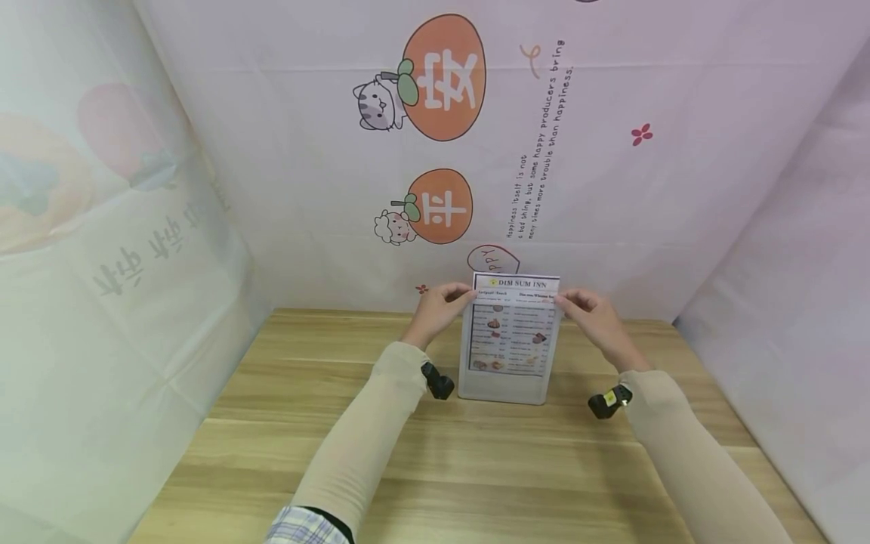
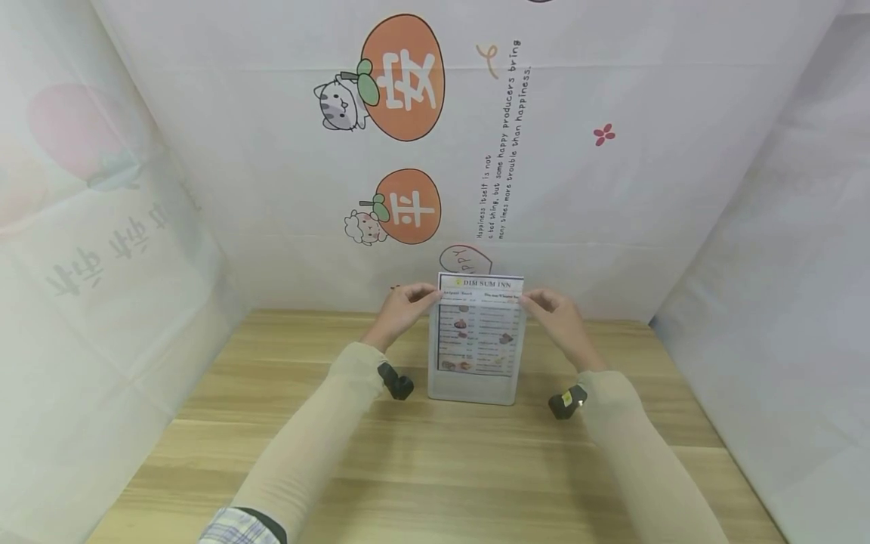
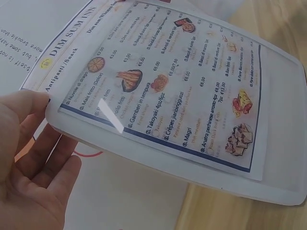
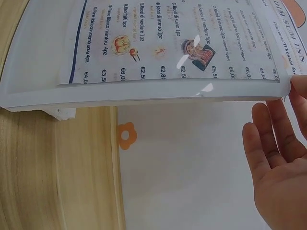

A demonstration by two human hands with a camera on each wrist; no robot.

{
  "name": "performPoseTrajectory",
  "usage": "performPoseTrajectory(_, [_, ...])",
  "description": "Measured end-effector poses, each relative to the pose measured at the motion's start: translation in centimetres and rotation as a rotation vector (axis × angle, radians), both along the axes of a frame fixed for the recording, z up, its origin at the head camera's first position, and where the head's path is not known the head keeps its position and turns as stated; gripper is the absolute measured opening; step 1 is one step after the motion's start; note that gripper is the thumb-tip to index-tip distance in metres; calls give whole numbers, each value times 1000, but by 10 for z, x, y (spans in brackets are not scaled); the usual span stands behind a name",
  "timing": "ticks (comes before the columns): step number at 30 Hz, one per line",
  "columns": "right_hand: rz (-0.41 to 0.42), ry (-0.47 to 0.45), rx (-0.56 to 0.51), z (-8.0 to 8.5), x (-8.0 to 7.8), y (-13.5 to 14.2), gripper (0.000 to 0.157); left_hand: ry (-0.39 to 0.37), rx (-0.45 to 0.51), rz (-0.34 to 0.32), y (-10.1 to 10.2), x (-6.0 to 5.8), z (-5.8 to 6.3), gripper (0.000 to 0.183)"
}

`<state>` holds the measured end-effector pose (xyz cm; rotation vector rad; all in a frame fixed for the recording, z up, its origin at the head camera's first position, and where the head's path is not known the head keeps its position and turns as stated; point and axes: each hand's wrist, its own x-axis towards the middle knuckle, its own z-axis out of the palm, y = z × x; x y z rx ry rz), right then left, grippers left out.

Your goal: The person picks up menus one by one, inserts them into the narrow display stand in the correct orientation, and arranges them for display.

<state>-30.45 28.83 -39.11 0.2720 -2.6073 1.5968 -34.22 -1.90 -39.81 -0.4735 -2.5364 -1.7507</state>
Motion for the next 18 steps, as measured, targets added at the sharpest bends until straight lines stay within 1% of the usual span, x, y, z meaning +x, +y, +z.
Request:
performPoseTrajectory(10, [1,7,-4,-6,-2,0,50,-2,-13,-14,-2,3,0,33])
performPoseTrajectory(15, [-6,10,9,-8,-4,2,50,-4,-3,-17,-2,1,4,34])
performPoseTrajectory(18, [-9,13,9,-8,-4,1,50,14,7,-6,-1,0,8,33])
